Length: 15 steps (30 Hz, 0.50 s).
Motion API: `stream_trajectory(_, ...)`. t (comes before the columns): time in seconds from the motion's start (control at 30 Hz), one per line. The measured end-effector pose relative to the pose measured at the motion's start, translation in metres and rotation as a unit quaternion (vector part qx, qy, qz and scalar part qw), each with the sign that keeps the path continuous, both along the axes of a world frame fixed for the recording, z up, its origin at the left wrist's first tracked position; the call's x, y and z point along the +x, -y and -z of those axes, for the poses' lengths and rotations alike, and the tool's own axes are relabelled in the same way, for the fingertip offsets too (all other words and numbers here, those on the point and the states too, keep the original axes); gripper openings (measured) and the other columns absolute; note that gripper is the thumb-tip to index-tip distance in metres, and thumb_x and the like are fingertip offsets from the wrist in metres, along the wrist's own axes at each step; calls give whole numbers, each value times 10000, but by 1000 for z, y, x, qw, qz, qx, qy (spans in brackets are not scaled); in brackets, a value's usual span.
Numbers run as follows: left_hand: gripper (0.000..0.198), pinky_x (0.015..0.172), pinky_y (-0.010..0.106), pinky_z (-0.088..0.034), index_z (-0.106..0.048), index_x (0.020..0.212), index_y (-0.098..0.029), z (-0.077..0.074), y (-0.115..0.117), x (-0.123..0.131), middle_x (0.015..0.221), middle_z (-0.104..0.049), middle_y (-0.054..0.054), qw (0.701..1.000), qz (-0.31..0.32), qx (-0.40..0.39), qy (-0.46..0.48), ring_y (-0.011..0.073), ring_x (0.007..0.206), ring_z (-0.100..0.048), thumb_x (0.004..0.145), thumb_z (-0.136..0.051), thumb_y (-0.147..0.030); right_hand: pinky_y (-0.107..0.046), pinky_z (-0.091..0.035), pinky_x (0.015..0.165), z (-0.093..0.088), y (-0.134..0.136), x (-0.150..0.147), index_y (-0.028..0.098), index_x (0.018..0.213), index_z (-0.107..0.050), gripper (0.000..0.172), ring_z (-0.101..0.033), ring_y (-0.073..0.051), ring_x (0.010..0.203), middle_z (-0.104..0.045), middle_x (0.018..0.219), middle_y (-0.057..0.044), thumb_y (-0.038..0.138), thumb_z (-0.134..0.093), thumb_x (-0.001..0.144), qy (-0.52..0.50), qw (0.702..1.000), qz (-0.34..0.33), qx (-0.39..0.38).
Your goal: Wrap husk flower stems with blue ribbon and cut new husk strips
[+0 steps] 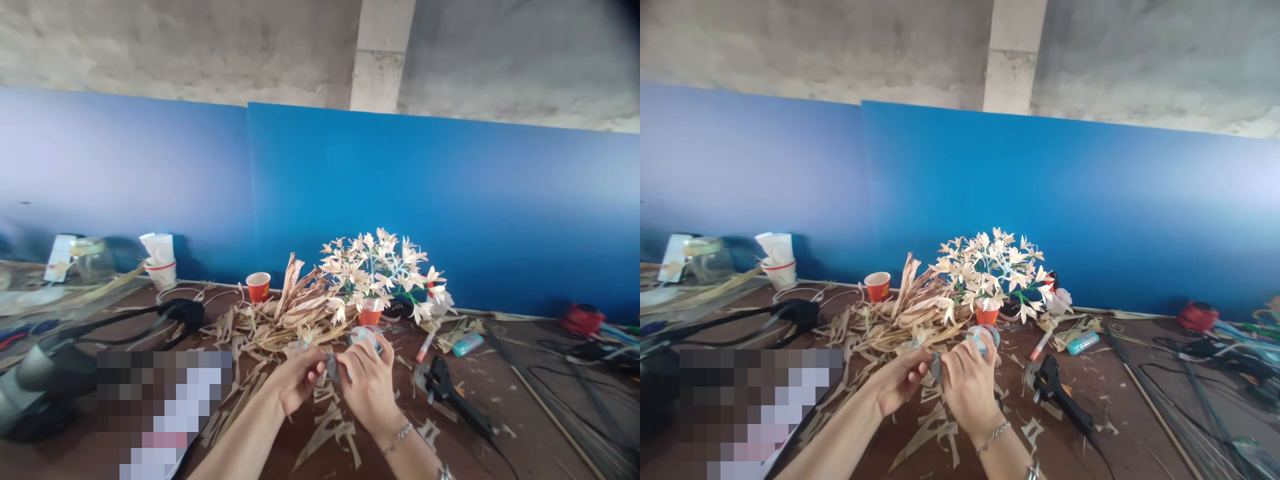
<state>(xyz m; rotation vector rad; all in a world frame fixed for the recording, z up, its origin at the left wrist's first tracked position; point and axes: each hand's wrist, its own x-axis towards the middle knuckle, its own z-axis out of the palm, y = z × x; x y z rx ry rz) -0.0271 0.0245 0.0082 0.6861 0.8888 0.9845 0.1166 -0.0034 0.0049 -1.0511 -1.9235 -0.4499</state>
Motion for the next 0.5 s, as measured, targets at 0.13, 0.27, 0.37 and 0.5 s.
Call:
stream_trajectory(0.13,113,313,30,-352,-509,631,-126,-1,1,1,519,-500,-44,998,-7,-48,34,12,403,-516,712,-555,-62,-398,-198,957,2,-1,1,210,687,-570,156,-538,-132,718,-584,628,26,179,-485,815,0,1000,-1,-4)
stream_trajectory(0.27,90,424,91,-465,-538,651,-121,0,2,1,549,-561,-20,998,1,-40,53,54,458,-573,690,-618,-107,-400,-190,968,6,-4,2,211,685,-579,156,-544,-136,737,-587,633,26,166,-492,806,-6,1000,6,-12)
stream_trajectory(0.37,149,467,124,-475,-563,656,-114,2,3,1,555,-578,-19,999,26,27,38,70,475,-582,613,-701,-149,-402,-188,969,7,-5,3,218,704,-587,155,-548,-136,730,-593,631,28,159,-488,807,-15,1000,7,-13)
stream_trajectory(0.5,240,436,147,-418,-570,636,-110,1,4,2,509,-578,-15,991,17,131,-28,75,442,-552,561,-744,-257,-396,-190,964,5,-4,3,222,726,-592,153,-556,-133,713,-606,630,29,159,-484,815,-32,999,10,-11)
